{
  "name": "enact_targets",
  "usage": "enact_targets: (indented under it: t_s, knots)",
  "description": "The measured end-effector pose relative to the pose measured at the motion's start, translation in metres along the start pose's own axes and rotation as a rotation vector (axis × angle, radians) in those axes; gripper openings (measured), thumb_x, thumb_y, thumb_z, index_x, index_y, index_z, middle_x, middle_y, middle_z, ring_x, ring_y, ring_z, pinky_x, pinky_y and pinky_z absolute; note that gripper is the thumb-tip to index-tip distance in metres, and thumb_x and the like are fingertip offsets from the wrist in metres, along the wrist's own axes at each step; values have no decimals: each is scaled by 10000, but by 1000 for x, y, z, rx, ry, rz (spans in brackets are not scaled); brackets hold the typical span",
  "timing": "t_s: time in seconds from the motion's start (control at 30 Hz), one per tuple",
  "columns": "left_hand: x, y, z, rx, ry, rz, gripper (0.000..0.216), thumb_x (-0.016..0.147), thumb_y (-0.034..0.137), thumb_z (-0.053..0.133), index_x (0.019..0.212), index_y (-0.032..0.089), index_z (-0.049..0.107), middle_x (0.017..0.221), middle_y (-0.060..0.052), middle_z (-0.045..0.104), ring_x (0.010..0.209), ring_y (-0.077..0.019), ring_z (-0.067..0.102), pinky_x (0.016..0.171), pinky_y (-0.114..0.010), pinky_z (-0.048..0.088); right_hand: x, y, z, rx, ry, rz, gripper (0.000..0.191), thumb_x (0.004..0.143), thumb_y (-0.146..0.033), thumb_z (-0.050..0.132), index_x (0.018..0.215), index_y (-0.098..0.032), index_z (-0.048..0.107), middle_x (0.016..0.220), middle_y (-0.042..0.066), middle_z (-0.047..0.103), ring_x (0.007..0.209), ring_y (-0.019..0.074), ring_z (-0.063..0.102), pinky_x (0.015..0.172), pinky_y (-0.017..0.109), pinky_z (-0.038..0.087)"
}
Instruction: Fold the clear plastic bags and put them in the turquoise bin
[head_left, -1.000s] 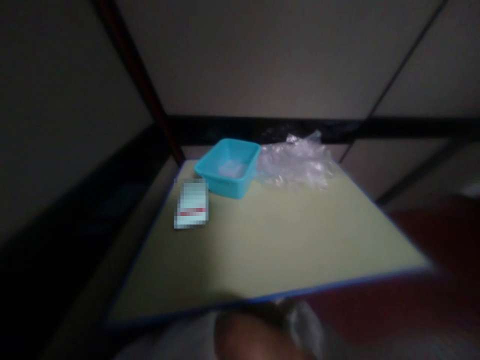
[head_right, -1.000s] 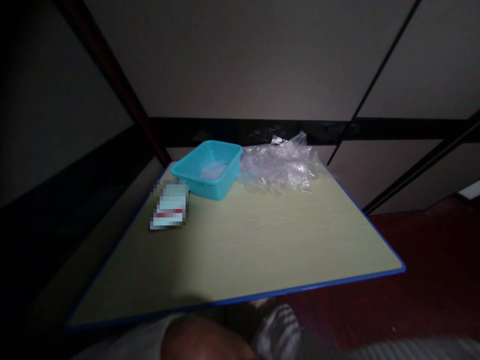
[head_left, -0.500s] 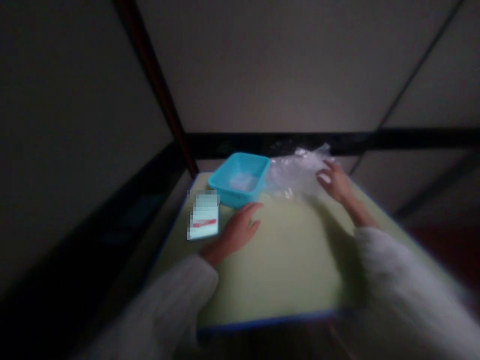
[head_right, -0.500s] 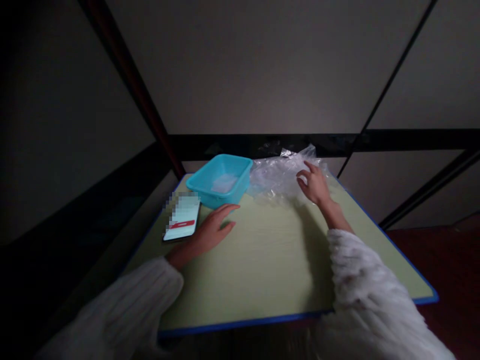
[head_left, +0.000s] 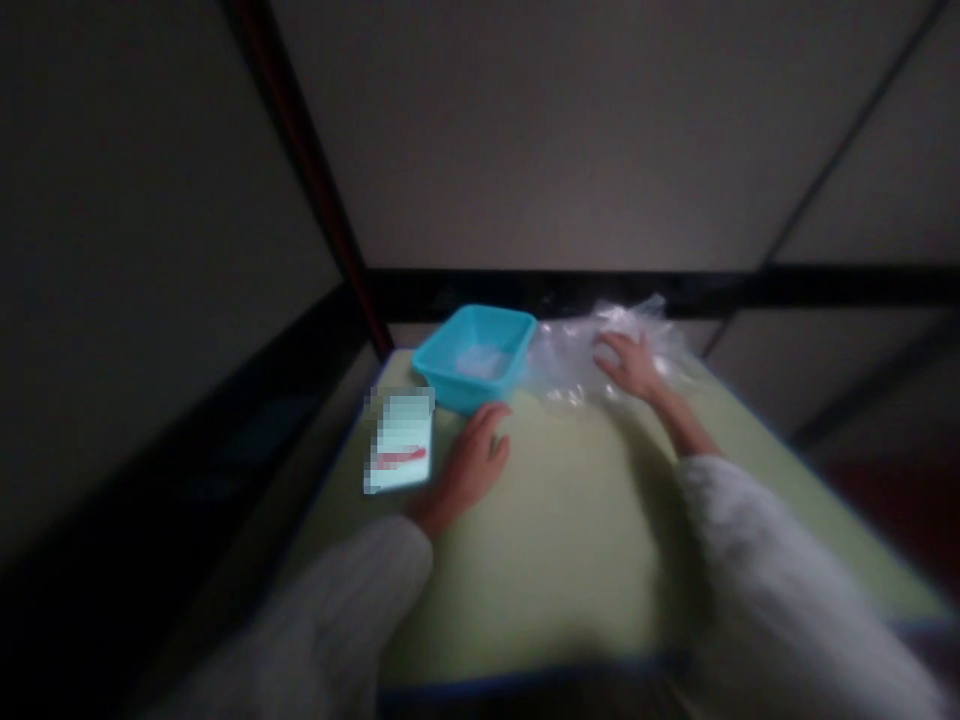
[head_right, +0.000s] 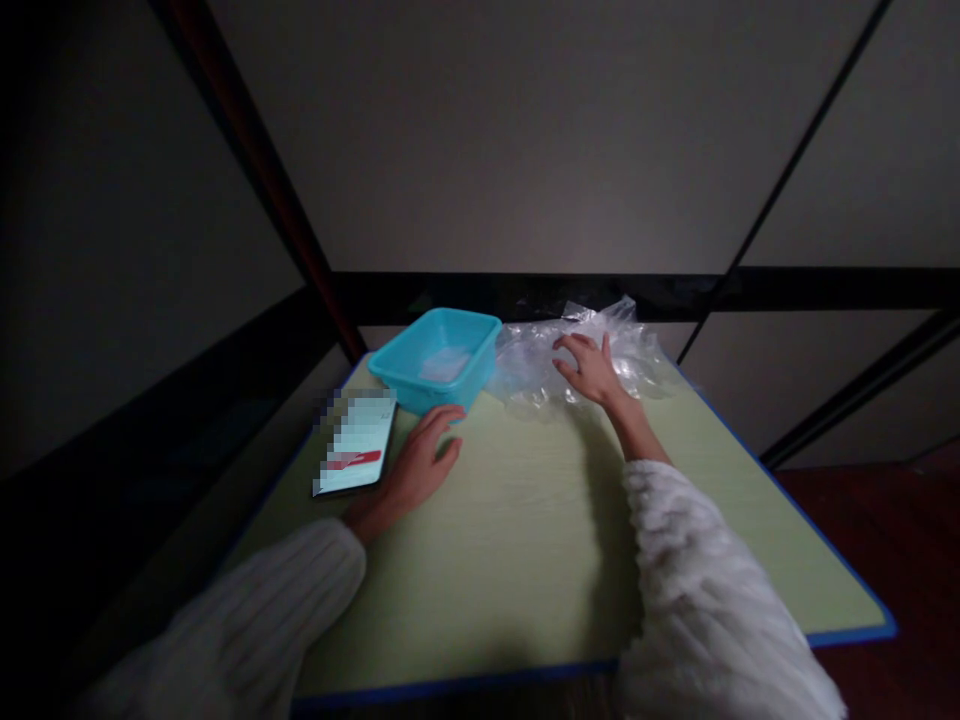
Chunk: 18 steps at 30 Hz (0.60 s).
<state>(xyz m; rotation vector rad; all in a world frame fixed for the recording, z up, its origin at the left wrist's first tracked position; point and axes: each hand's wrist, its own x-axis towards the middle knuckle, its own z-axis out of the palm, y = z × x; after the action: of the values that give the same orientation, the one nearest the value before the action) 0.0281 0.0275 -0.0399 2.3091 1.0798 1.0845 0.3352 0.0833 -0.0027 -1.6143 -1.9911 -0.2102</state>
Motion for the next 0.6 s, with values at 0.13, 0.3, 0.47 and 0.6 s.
enact_targets:
  t_s: [0.13,0.3,0.47,0.6]
  knots:
    - [-5,3,-2,-30,12,20,295,790,67,456,1051,165,551,1138,-95,579,1104,-203,549,984,-386,445,-1,-12,5,52,-16,-2,316,902,-322,514,1190,-231,609,1223,91,636,1244,342,463,1027,723,52]
    - [-6,4,-2,-92,4,7,324,776,68,477,1068,174,566,1178,-89,576,1150,-204,535,1030,-383,409,14,-18,-15,200,127,51,484,936,-419,371,1337,-176,495,1366,158,513,1291,365,410,1024,725,91]
    - [-4,0,1,-207,18,-73,398,746,72,515,1130,166,567,1312,-114,515,1259,-235,461,1095,-421,334,32,-32,-53,418,234,-17,703,900,-588,350,1479,-211,223,1517,100,304,1320,263,399,1041,492,364]
    - [-3,-1,2,-364,44,-165,394,740,93,527,1122,180,568,1295,-106,538,1225,-224,490,1025,-399,410,18,-57,-80,840,281,-151,626,870,-535,484,1438,-344,302,1547,11,237,1275,291,456,1002,518,412]
